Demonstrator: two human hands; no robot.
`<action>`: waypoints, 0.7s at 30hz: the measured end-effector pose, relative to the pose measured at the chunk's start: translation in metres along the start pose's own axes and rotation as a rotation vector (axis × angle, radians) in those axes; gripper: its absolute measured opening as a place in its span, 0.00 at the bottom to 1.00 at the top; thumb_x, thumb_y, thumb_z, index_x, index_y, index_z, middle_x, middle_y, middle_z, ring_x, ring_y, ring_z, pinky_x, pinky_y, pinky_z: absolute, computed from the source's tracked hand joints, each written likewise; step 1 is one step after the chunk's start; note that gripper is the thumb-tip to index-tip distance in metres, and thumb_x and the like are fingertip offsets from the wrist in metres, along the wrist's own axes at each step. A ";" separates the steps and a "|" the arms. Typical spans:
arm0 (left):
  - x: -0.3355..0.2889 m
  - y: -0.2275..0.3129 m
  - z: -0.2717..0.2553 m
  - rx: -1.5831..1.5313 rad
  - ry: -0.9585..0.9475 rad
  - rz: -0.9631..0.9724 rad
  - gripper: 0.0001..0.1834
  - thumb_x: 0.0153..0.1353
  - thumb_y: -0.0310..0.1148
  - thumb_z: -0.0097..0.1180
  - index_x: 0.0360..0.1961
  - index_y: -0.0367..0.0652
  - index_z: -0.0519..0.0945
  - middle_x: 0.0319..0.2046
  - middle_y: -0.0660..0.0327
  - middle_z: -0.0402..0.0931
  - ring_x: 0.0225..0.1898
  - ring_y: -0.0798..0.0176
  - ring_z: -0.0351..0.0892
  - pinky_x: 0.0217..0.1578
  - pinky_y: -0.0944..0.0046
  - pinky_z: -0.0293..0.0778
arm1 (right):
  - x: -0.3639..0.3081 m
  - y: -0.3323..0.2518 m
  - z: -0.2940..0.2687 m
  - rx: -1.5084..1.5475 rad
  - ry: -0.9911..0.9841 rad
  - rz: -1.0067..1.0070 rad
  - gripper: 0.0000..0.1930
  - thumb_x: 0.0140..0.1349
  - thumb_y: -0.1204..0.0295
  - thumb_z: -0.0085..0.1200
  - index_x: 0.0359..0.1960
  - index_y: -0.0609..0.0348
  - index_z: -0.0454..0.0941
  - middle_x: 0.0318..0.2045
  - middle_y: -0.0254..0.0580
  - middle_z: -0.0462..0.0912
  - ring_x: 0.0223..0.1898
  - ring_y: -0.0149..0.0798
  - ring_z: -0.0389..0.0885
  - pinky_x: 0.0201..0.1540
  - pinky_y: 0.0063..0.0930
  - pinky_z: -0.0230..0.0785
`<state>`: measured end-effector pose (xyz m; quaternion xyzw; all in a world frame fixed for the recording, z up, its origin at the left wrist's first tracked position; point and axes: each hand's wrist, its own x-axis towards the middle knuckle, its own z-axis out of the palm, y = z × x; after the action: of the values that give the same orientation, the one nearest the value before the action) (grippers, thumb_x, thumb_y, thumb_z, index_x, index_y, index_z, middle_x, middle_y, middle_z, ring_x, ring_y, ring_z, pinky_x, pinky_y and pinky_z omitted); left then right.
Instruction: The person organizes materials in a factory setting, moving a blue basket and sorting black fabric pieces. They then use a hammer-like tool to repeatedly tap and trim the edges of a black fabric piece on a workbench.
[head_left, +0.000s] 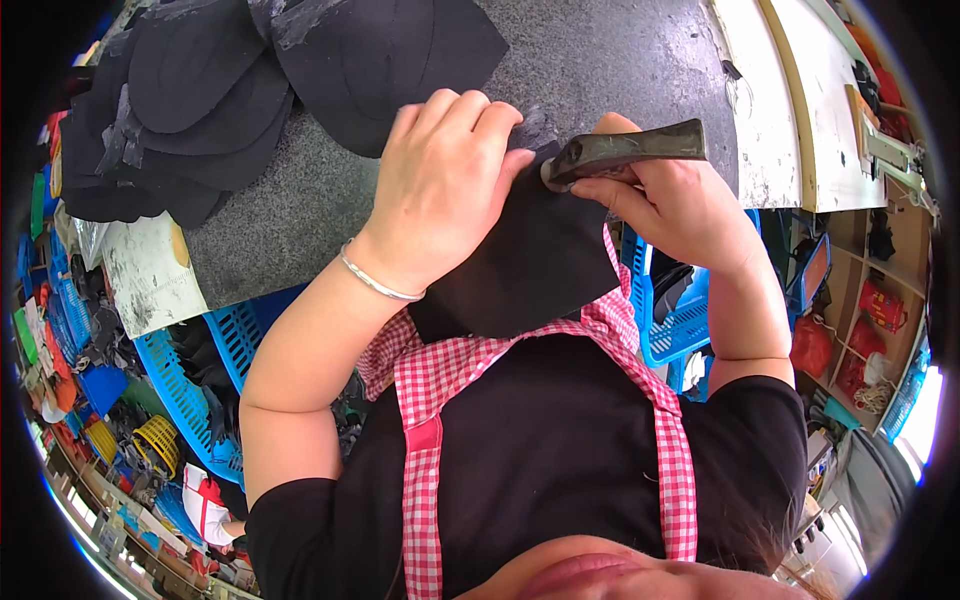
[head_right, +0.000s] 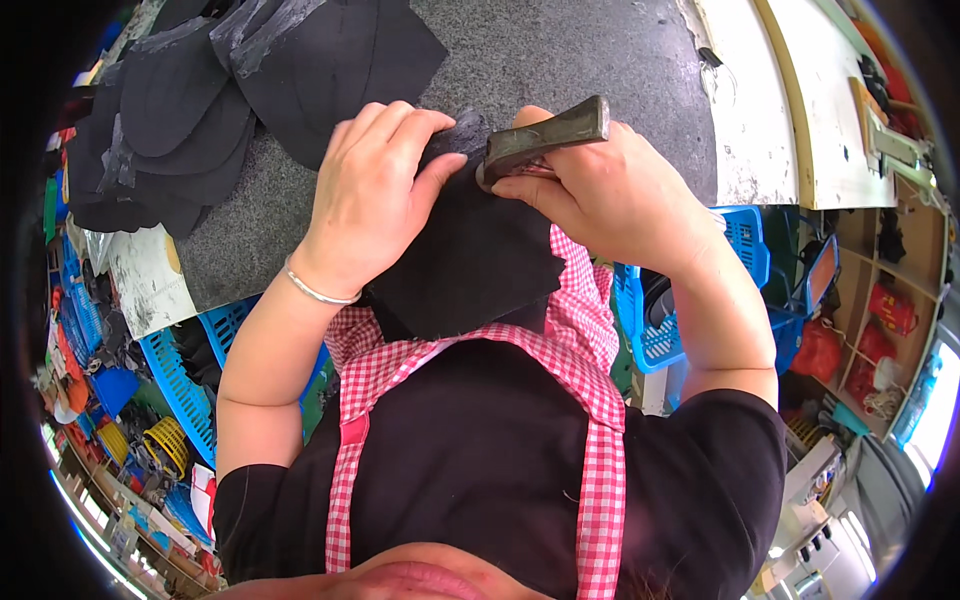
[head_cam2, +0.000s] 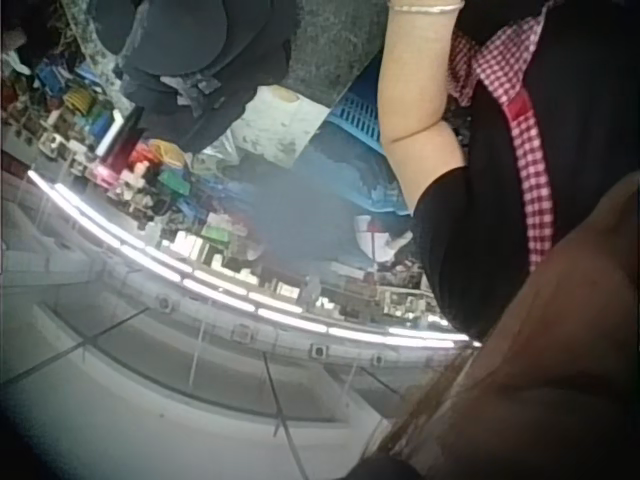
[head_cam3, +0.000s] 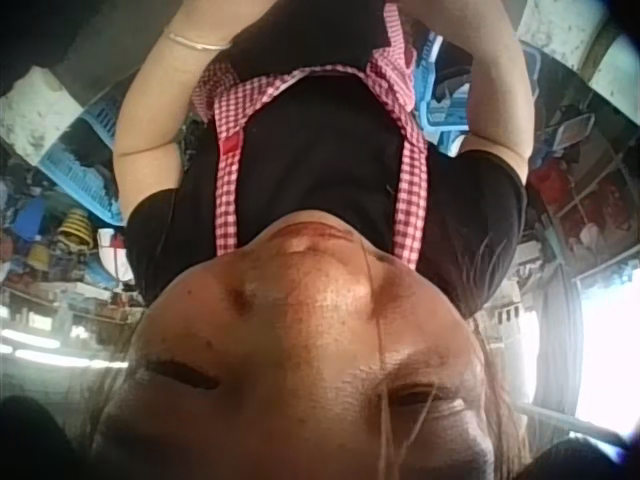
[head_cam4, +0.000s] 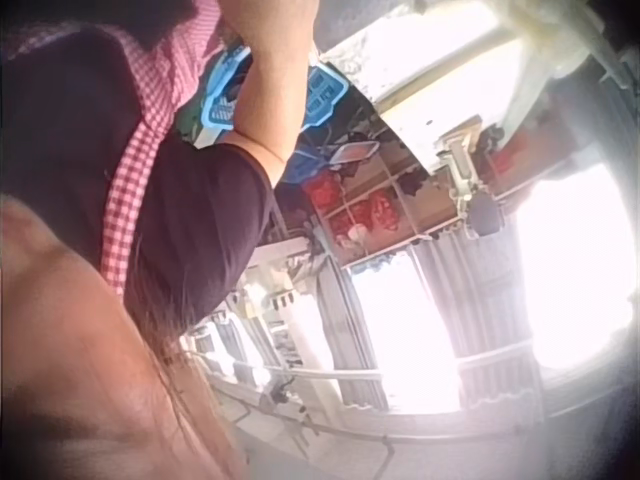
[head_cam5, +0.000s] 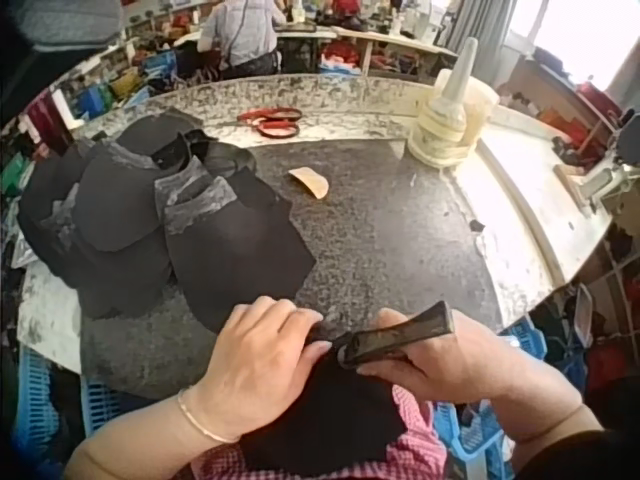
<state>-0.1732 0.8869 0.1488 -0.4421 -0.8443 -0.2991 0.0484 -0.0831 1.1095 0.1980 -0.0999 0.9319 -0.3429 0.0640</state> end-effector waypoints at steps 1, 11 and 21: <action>-0.002 -0.001 0.006 -0.040 0.017 -0.032 0.19 0.55 0.29 0.73 0.48 0.40 0.82 0.38 0.58 0.80 0.45 0.51 0.82 0.47 0.53 0.77 | 0.002 0.000 -0.002 -0.009 0.015 -0.007 0.08 0.69 0.71 0.64 0.44 0.63 0.82 0.29 0.43 0.79 0.30 0.41 0.80 0.35 0.34 0.71; 0.003 -0.003 0.005 -0.123 0.059 -0.057 0.16 0.56 0.26 0.72 0.46 0.38 0.85 0.36 0.55 0.81 0.39 0.49 0.83 0.41 0.54 0.79 | 0.024 0.008 0.001 -0.139 0.143 -0.037 0.09 0.70 0.69 0.63 0.43 0.62 0.82 0.28 0.47 0.78 0.28 0.47 0.80 0.33 0.37 0.71; 0.000 -0.019 0.014 -0.074 0.120 0.099 0.11 0.55 0.22 0.68 0.40 0.40 0.89 0.31 0.65 0.79 0.36 0.59 0.80 0.39 0.60 0.80 | 0.024 0.013 0.002 -0.144 0.116 -0.019 0.09 0.70 0.70 0.63 0.43 0.63 0.81 0.29 0.47 0.78 0.28 0.48 0.80 0.33 0.37 0.71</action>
<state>-0.1857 0.8865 0.1284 -0.4661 -0.8052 -0.3534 0.0970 -0.1083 1.1124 0.1871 -0.0932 0.9552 -0.2810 -0.0007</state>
